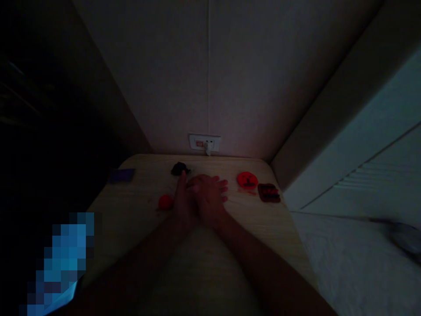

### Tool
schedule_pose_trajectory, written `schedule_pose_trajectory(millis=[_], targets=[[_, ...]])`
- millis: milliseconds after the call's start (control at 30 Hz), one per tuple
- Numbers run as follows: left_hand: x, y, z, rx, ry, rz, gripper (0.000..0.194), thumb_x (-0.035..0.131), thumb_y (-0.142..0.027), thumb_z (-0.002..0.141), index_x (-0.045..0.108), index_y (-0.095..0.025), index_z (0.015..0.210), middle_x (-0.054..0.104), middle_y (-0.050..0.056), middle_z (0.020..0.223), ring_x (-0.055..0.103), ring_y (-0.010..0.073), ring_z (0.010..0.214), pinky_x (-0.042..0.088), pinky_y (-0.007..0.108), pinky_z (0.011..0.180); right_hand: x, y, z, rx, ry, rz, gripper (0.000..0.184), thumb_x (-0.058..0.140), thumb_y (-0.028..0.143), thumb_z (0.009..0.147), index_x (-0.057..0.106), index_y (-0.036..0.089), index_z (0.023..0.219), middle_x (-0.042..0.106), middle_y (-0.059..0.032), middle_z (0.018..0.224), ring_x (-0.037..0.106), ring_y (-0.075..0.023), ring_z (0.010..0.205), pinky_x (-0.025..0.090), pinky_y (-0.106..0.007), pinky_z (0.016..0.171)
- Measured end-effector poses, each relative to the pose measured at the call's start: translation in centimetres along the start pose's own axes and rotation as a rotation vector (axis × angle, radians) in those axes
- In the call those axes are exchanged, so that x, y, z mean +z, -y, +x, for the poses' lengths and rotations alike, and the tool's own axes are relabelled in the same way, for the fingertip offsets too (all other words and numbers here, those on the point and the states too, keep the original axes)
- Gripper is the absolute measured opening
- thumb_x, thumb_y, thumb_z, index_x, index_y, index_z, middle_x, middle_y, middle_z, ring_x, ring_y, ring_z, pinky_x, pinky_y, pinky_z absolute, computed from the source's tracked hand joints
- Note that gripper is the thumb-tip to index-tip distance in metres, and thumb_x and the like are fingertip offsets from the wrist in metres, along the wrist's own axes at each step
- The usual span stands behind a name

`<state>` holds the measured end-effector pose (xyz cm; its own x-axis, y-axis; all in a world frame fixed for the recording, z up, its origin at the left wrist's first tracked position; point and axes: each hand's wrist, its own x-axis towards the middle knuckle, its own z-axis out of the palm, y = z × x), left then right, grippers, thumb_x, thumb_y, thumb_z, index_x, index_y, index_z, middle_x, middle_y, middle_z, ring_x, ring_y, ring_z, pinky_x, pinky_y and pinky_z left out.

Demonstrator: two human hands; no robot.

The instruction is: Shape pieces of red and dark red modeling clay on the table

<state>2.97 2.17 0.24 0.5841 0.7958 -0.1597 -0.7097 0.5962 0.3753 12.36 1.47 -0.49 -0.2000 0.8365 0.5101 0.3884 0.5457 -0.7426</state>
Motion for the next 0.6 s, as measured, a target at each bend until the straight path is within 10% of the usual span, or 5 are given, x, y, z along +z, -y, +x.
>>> schedule_pose_trajectory(millis=[133, 433, 600], targets=[[0.9, 0.1, -0.2, -0.003, -0.088, -0.034, 0.072, 0.033, -0.075, 0.092, 0.070, -0.015, 0.110, 0.073, 0.019, 0.115, 0.062, 0.0389, 0.127, 0.046, 0.054, 0.110, 0.2, -0.4, -0.3, 0.082, -0.168, 0.210, 0.065, 0.013, 0.056, 0.104, 0.067, 0.020, 0.110, 0.070, -0.0120, 0.106, 0.066, -0.0281, 0.103, 0.052, -0.045, 0.092], [-0.1, 0.0, 0.2, 0.096, -0.021, 0.084, 0.084, 0.016, -0.073, 0.096, 0.072, -0.016, 0.120, 0.073, 0.016, 0.123, 0.052, 0.0342, 0.139, 0.041, 0.051, 0.117, -0.6, 1.9, -0.4, -0.106, 0.012, -0.136, 0.058, 0.027, 0.052, 0.105, 0.050, 0.017, 0.144, 0.060, -0.0175, 0.141, 0.053, -0.0330, 0.134, 0.042, -0.053, 0.112], [-1.8, 2.1, 1.0, 0.101, 0.005, 0.035, 0.063, 0.036, -0.065, 0.097, 0.067, -0.022, 0.132, 0.071, 0.012, 0.129, 0.051, 0.0354, 0.140, 0.043, 0.052, 0.114, -0.2, 1.4, 0.0, -0.153, 0.055, -0.241, 0.059, 0.032, 0.048, 0.102, 0.051, 0.010, 0.143, 0.060, -0.0225, 0.138, 0.054, -0.0360, 0.130, 0.042, -0.057, 0.109]])
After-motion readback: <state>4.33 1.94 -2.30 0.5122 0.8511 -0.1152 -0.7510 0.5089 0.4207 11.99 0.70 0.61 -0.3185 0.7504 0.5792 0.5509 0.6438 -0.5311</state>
